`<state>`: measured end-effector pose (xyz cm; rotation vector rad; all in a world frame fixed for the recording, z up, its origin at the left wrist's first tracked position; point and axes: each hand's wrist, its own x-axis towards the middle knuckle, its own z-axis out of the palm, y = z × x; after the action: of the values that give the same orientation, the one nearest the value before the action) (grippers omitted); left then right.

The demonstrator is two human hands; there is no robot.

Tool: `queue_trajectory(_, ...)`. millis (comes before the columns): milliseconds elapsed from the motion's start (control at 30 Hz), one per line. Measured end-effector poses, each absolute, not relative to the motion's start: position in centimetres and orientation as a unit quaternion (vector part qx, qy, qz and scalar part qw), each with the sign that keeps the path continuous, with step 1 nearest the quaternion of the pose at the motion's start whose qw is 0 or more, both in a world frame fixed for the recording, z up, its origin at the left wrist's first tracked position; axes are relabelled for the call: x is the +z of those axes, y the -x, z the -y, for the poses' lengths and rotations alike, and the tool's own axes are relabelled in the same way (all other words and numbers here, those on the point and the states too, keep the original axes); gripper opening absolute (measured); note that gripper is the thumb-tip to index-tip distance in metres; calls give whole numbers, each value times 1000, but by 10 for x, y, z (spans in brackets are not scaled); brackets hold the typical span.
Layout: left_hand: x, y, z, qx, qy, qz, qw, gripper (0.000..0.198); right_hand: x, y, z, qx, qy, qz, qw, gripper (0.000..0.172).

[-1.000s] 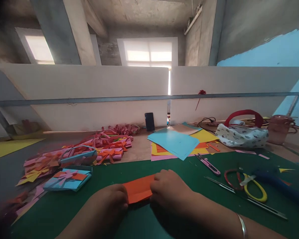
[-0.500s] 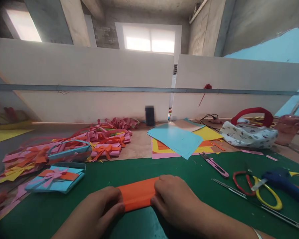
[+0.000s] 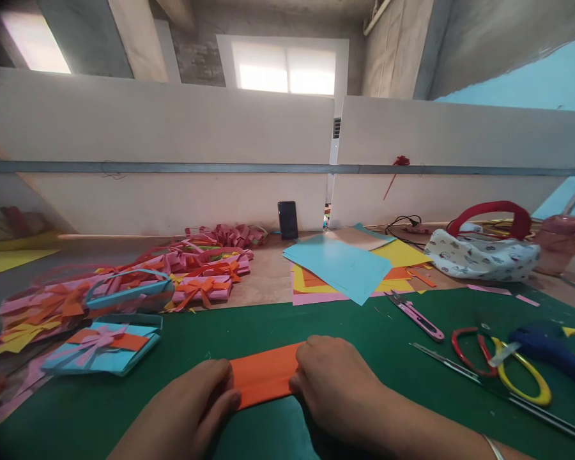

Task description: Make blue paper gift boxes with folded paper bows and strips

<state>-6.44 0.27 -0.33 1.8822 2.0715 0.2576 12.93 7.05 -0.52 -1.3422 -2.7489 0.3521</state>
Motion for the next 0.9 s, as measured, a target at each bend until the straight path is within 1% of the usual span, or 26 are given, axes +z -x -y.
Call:
queue_trajectory(167, -4, 66, -3, 92, -654, -734, 160, 15, -5, -127, -69, 102, 438, 893, 21, 19)
queue_trajectory(333, 1, 63, -2, 71, -650, -740, 156, 14, -3, -128, -68, 127, 456, 880, 31, 18)
queue_trajectory(433, 1, 65, -2, 67, -643, -750, 138, 14, -5, -131, -70, 120, 457, 880, 50, 11)
queue_trajectory(500, -1, 68, -2, 73, -644, -748, 142, 13, -8, -134, -72, 81, 418, 901, 80, 3)
queue_trajectory(533, -3, 70, -3, 79, -646, -745, 148, 13, -10, -135, -73, 54, 375, 921, 94, 3)
queue_trajectory(633, -8, 74, -6, 97, -647, -740, 158, 13, -12, -136, -73, -18, 196, 976, 95, 20)
queue_trajectory(700, -8, 75, -7, 101, -646, -740, 158, 15, -9, -137, -72, -30, 130, 989, 69, 24)
queue_trajectory(900, 0, 73, -7, 98, -645, -740, 164, 15, 12, -155, -77, 6, 168, 986, 4, 19)
